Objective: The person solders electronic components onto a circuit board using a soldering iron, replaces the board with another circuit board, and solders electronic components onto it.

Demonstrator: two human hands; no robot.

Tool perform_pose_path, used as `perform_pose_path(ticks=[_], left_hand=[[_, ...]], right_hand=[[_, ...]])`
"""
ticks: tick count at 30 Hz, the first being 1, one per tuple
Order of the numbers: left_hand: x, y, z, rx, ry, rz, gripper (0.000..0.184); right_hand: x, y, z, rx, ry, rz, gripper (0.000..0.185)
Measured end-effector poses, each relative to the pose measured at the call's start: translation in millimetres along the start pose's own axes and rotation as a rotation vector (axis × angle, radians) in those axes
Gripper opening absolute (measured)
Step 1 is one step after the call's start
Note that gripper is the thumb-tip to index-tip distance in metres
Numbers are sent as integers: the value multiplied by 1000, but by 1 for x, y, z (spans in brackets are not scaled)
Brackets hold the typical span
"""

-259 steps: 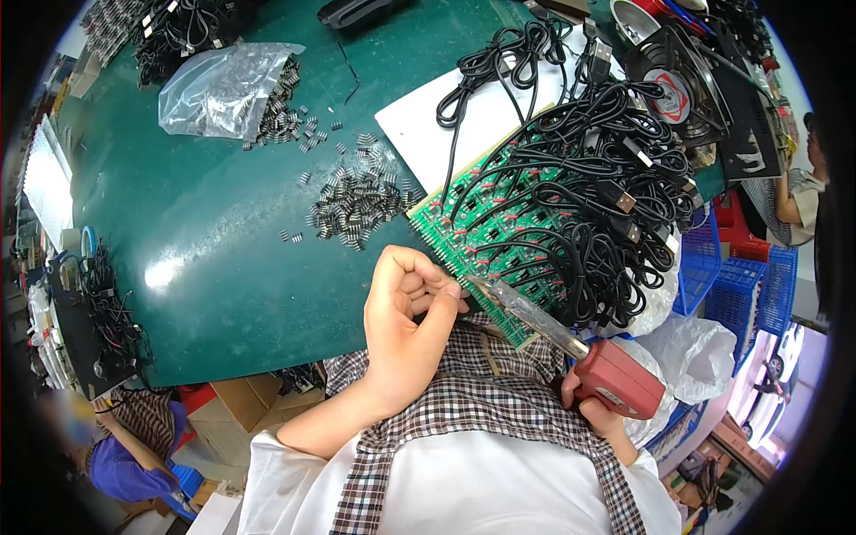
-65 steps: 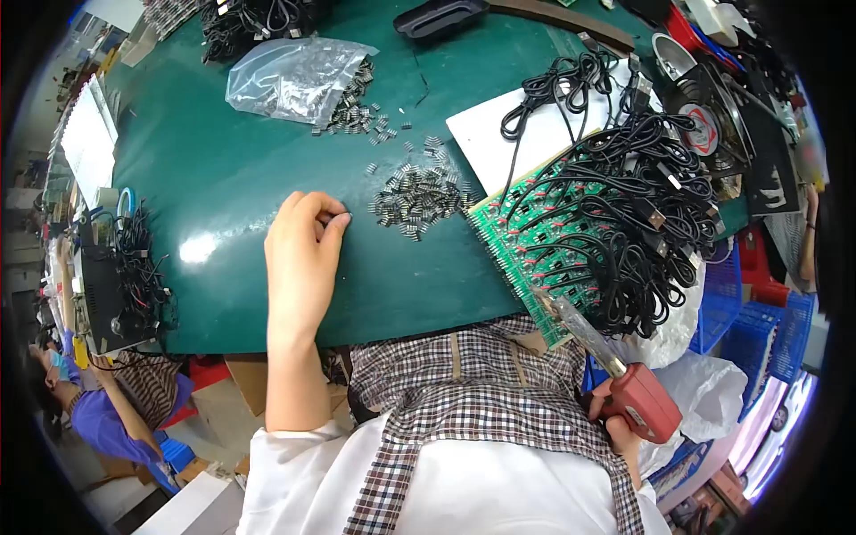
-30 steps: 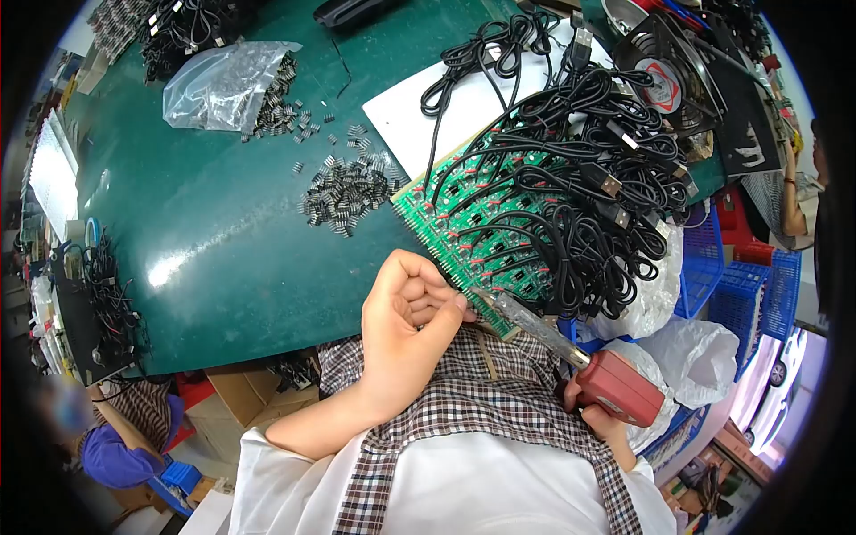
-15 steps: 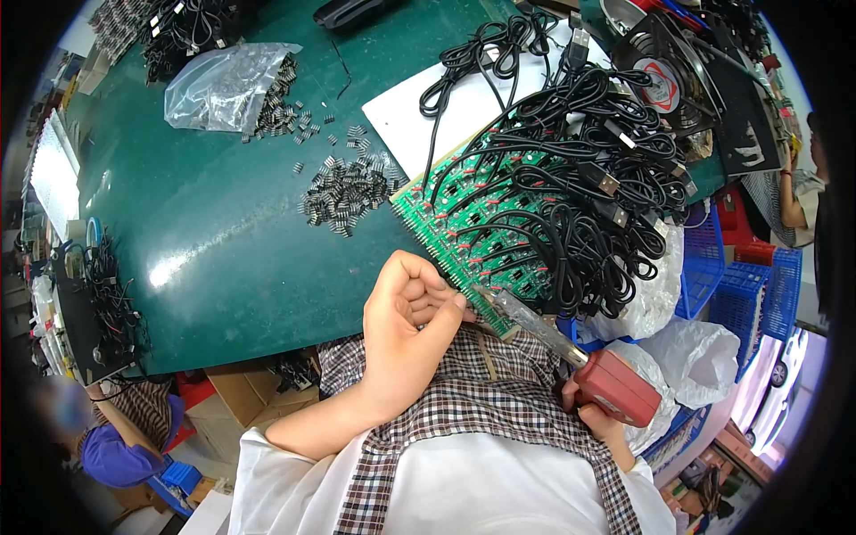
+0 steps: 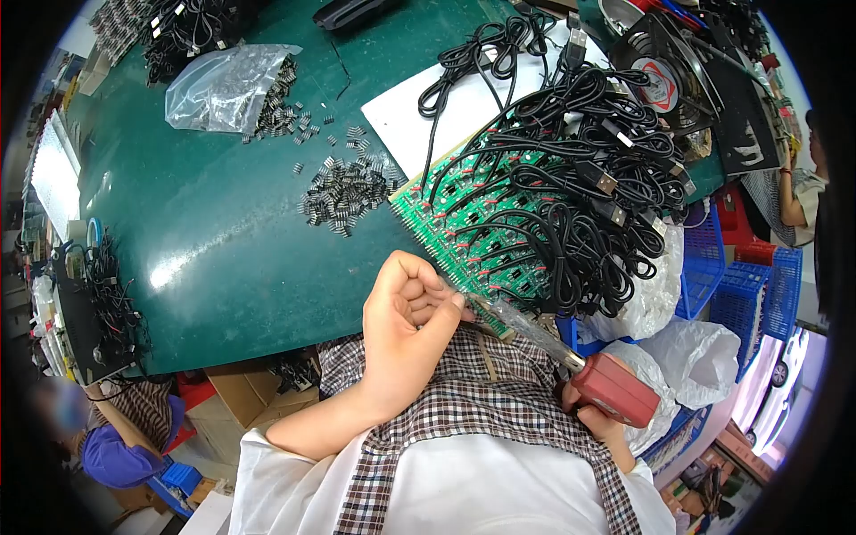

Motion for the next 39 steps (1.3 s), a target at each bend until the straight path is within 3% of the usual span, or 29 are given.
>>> perform_pose_path(ticks=[4,8,10,13,20,25,29,31,35,39], left_hand=[[0,0,0,-4,5,-5,20],[0,0,0,-1,2,6,20],[0,0,0,-3,1,7,19],[0,0,0,-5,-4,3,19],[0,0,-1,1,0,10,19],[-1,0,0,-2,8,7,19],[7,3,-7,31,-39,39,19],[23,4,-31,191,-288,94,18],[76,13,-78,658,-854,394,20],[86,10,-69,682,-1030,456,21]], right_hand=[[4,4,-2,87,-146,112,66],[3,-2,5,100,-375,83,70],[2,2,-4,46,-65,-3,68],[-5,-9,2,-20,36,-58,64],[-9,-10,1,58,37,3,62],[-1,2,-1,-72,214,12,60],[-8,-10,3,12,61,31,58],[-14,-25,14,69,-273,153,62],[-12,-24,15,196,-382,165,69],[-16,-27,17,199,-425,158,66]])
Point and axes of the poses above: each hand's wrist, its own y-axis away from the middle knuckle, its own z-axis out of the palm, x = y × z, the point moved 10 cm from there along -y, towards the middle knuckle, and after that the axes turned 15 degrees about -z, right-handed, at the moved point
